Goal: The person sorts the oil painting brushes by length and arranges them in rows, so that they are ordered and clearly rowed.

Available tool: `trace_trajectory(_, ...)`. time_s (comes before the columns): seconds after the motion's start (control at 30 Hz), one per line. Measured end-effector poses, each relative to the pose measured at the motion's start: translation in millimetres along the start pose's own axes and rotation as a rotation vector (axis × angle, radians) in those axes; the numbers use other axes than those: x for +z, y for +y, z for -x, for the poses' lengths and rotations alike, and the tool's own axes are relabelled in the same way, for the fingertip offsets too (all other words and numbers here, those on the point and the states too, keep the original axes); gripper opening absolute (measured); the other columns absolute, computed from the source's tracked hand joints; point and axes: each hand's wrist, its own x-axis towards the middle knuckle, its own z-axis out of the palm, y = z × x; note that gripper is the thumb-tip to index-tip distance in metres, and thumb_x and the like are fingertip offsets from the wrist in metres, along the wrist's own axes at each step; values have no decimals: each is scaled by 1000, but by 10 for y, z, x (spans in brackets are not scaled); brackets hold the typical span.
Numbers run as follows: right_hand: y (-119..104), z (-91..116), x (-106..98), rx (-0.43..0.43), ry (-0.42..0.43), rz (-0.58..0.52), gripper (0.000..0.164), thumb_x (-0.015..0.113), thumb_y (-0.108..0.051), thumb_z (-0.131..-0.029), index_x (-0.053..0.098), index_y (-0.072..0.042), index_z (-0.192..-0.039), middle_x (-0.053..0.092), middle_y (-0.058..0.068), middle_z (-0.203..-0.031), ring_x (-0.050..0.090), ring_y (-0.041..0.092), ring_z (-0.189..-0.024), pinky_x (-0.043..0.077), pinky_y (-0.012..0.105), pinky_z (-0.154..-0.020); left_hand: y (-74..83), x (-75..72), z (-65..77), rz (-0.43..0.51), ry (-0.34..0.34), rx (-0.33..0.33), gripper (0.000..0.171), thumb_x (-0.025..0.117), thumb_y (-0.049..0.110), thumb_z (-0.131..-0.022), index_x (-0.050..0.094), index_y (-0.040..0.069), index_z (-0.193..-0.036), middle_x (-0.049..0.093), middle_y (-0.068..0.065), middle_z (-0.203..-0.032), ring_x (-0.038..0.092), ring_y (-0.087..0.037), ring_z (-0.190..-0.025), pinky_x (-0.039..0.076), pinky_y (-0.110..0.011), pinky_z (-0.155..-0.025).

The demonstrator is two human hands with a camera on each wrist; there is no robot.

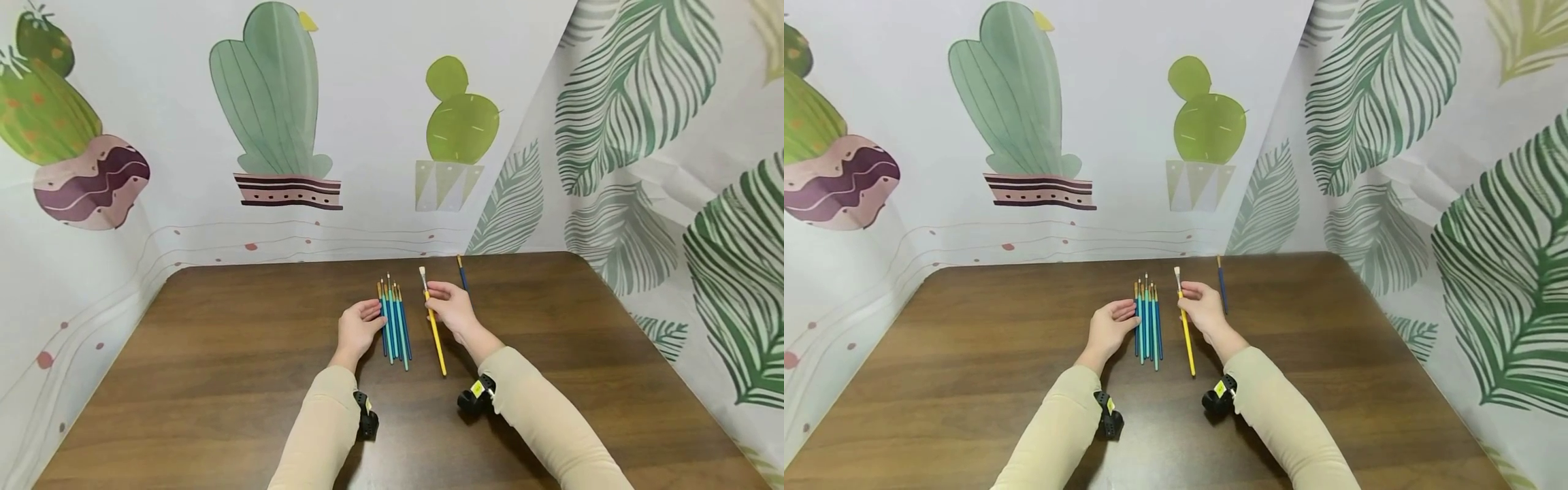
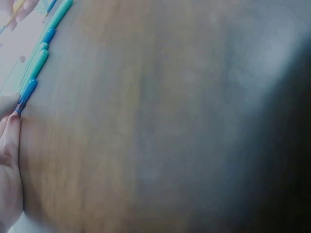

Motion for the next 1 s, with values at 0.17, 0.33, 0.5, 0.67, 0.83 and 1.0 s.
trace_trajectory(0.17, -11, 44, -66, 4, 38, -44, 45, 54, 7, -82, 53, 5, -127, 57, 26, -119, 58, 9, -72, 57, 26, -58, 5, 11, 0, 1, 1, 13, 39, 70, 0, -82, 61, -4, -119, 66, -18, -117, 64, -27, -110, 53, -35, -94)
trace_trajectory(0.33, -45, 90, -134, 8, 70, -92, 41, 55, 4, -85, 53, 6, -126, 66, 7, -98, 59, 11, -70, 54, 21, -52, 19, 9, 1, 14, 4, 4, 39, 71, 0, -81, 61, -3, -119, 66, -18, -117, 64, -27, -110, 53, -34, -95)
trace_trajectory(0.5, -71, 145, -238, 14, 109, -109, 38, 56, -2, -89, 52, 7, -125, 64, -12, -80, 61, 9, -68, 54, 20, -50, 16, 7, -4, 13, 1, 2, 40, 71, 0, -81, 61, -3, -119, 66, -18, -118, 64, -27, -110, 53, -34, -95)
trace_trajectory(0.67, -71, 192, -347, 5, 128, -91, 38, 59, -6, -90, 51, 8, -125, 63, -14, -77, 60, 7, -64, 54, 20, -49, 8, 4, -3, 14, 5, 10, 39, 70, -1, -82, 61, -4, -119, 66, -19, -117, 64, -28, -110, 53, -34, -94)
trace_trajectory(0.83, -56, 256, -474, -12, 157, -35, 36, 60, -7, -90, 52, 10, -121, 63, -11, -75, 62, 8, -60, 54, 21, -49, 21, 1, 6, 7, 3, 3, 39, 70, 0, -82, 61, -3, -120, 66, -18, -118, 64, -27, -110, 53, -35, -95)
trace_trajectory(1.0, -49, 305, -584, -2, 171, 2, 35, 60, -9, -91, 53, 9, -121, 63, -10, -76, 62, 8, -58, 54, 22, -48, 24, -3, 13, 5, 1, 5, 39, 70, 0, -81, 61, -3, -119, 66, -18, -118, 64, -27, -110, 53, -35, -95)
